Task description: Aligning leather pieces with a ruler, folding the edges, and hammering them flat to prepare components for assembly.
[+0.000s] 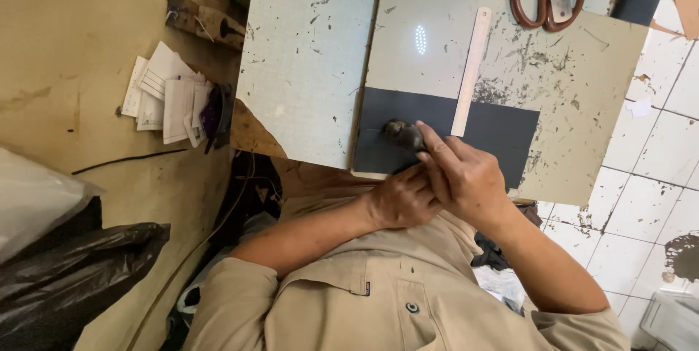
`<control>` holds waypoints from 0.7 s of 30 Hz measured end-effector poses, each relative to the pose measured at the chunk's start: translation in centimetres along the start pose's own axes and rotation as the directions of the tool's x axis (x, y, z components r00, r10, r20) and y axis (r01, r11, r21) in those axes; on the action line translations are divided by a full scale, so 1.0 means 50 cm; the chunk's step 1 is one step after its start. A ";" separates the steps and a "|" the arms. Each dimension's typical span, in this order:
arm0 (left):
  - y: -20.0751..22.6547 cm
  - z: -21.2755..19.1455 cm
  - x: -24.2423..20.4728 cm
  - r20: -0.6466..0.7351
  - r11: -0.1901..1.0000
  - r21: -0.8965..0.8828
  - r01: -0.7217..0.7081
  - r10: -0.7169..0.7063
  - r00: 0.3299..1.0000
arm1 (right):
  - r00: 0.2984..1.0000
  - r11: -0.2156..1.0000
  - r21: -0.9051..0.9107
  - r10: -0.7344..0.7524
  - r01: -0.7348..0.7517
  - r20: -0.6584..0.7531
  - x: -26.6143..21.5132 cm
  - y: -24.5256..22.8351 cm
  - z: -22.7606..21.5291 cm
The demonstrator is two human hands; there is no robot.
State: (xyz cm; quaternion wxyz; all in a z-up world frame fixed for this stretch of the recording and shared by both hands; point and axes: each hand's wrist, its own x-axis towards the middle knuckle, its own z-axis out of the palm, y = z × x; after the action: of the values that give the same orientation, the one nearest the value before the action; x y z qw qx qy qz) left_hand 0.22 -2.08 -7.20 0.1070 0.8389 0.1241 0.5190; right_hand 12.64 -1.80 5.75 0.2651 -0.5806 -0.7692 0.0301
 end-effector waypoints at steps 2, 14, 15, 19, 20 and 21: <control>-0.011 -0.016 0.028 0.013 0.999 -0.030 -0.016 0.017 1.000 | 0.999 0.999 0.046 0.016 -0.017 0.031 0.018 -0.001 -0.009; -0.016 -0.005 0.015 0.041 0.988 -0.151 -0.040 0.047 0.998 | 1.000 0.982 0.189 0.014 -0.015 0.008 0.021 -0.010 0.003; -0.014 0.004 -0.001 0.040 0.989 -0.145 -0.034 0.040 0.998 | 1.000 0.981 0.194 0.007 -0.010 0.012 0.027 -0.010 0.009; -0.015 0.003 -0.011 0.043 0.995 -0.103 -0.006 0.011 0.999 | 0.997 0.996 0.059 -0.063 0.061 0.036 0.055 -0.021 0.005; -0.022 -0.006 0.001 0.067 0.993 -0.078 -0.090 0.095 0.993 | 0.997 0.996 0.057 -0.071 0.069 0.041 0.066 -0.024 0.000; -0.013 0.012 -0.022 0.067 0.993 -0.076 -0.088 0.093 0.993 | 0.996 0.996 0.058 -0.073 0.070 0.043 0.056 -0.023 0.003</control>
State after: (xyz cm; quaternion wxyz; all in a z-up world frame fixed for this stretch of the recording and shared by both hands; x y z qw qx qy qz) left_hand 0.23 -1.86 -8.58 0.1184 0.8570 0.0628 0.4976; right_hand 11.07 0.41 7.07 0.2652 -0.5442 -0.7940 0.0554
